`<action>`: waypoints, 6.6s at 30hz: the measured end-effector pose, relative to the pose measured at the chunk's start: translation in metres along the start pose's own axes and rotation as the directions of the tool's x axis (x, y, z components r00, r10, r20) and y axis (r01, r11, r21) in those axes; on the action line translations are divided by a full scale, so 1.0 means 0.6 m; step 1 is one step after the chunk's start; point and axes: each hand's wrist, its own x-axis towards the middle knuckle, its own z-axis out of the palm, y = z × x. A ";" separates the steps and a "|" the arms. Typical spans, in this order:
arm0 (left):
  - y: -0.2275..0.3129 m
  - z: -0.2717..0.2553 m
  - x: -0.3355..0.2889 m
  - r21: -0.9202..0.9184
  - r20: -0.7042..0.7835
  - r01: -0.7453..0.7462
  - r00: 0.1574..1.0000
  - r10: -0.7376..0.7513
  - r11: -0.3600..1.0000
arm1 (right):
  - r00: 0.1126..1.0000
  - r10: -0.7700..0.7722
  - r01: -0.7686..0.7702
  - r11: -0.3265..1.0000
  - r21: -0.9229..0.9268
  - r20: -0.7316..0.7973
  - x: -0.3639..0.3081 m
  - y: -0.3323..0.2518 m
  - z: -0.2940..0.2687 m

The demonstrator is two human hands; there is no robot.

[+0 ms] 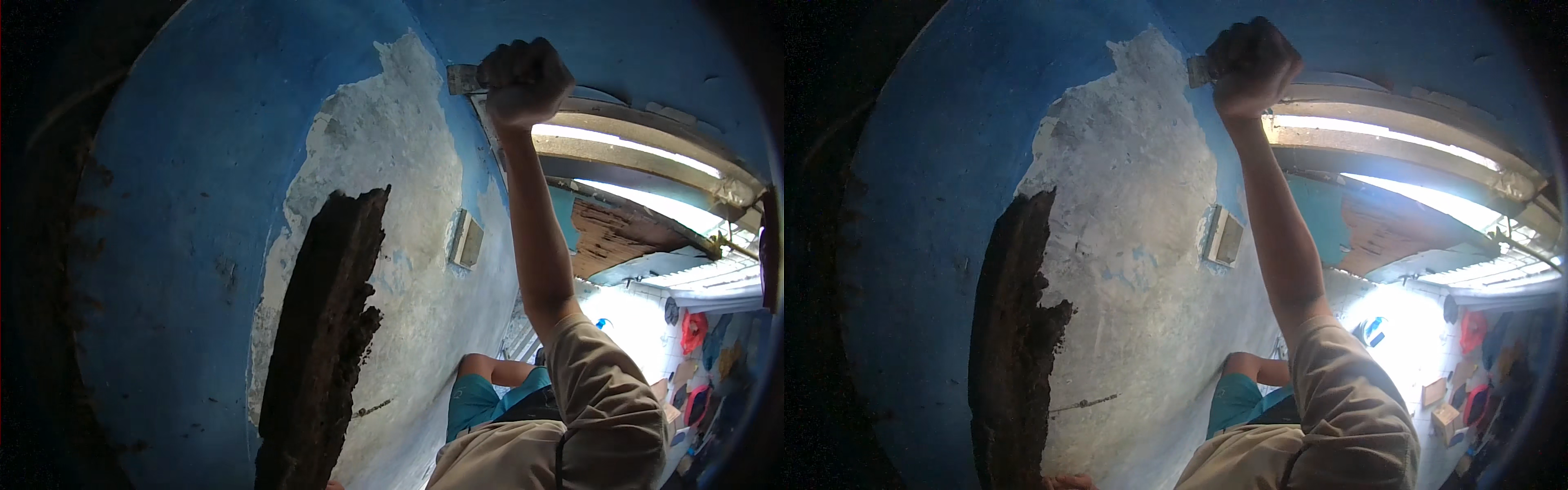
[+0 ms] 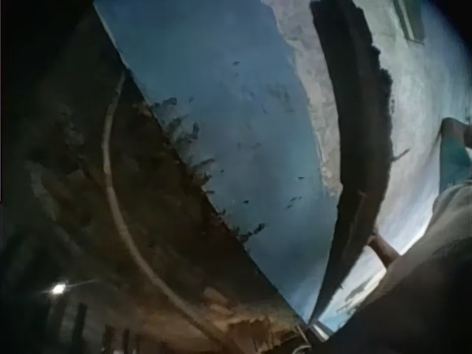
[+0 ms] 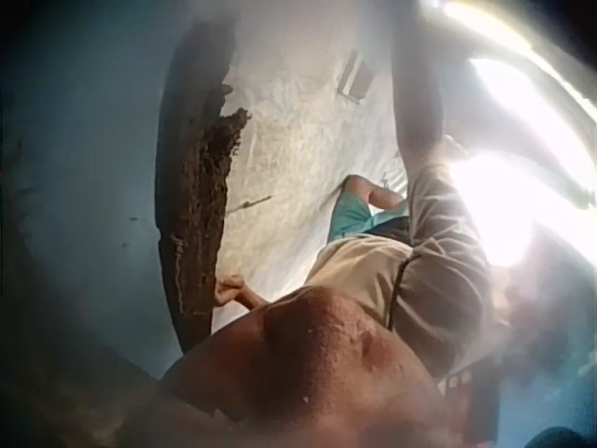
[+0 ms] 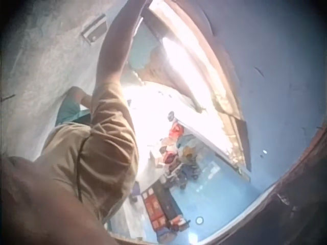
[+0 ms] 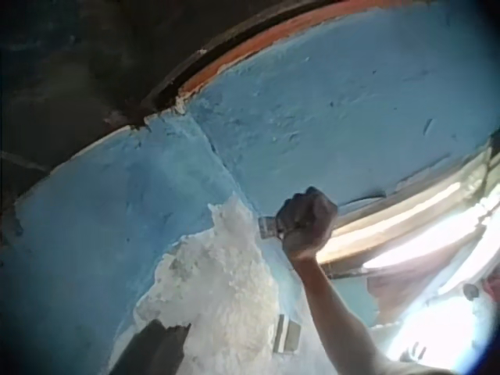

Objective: The person scrapes old paint off a wall using a scraper tool while holding a wooden board.

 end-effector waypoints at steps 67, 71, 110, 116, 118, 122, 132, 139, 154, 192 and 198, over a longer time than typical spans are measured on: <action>-0.012 -0.070 0.005 0.054 0.524 -0.039 0.852 0.006 0.998 | 0.985 0.156 -0.171 0.880 0.443 0.072 -0.025 0.085 -0.092; -0.005 -0.045 -0.012 0.191 0.292 -0.027 0.956 -0.030 0.981 | 0.999 0.034 -0.038 0.988 0.152 0.028 -0.011 0.080 -0.048; 0.017 -0.045 -0.003 0.201 0.252 0.010 0.966 -0.062 0.979 | 0.569 0.621 -0.679 0.724 0.116 -0.539 -0.257 -0.075 -0.389; 0.007 -0.047 -0.011 0.235 0.279 -0.042 0.960 -0.026 0.971 | 0.017 0.740 -0.726 0.472 0.500 -0.673 -0.467 -0.202 -0.632; 0.004 -0.052 -0.018 0.196 0.267 -0.011 0.963 -0.042 0.981 | -0.077 0.788 -0.802 0.316 0.508 -0.611 -0.523 -0.246 -0.659; -0.007 -0.062 -0.037 0.230 0.305 -0.012 0.951 -0.060 0.973 | -0.344 0.793 -0.888 -0.100 0.449 -0.503 -0.580 -0.351 -0.670; 0.010 -0.047 -0.003 0.167 0.231 -0.038 0.973 -0.001 0.985 | -0.357 0.833 -0.918 -0.230 0.323 -0.422 -0.577 -0.464 -0.711; 0.011 -0.051 0.002 0.148 0.241 -0.055 0.970 0.018 0.987 | -0.160 0.967 -0.987 -0.155 0.038 -0.198 -0.468 -0.475 -0.605; 0.024 -0.048 0.015 0.205 0.257 -0.029 0.966 -0.025 0.978 | 0.554 0.824 -0.251 0.297 -0.922 0.115 -0.259 -0.147 -0.186; 0.018 -0.051 0.018 0.323 0.291 -0.088 0.957 -0.010 0.942 | 0.449 0.892 -0.152 0.131 -0.980 0.050 -0.154 -0.051 -0.087; 0.028 -0.038 0.022 0.343 0.265 -0.094 0.964 0.000 0.935 | 0.538 0.840 -0.144 0.171 -0.975 0.068 -0.124 -0.007 -0.147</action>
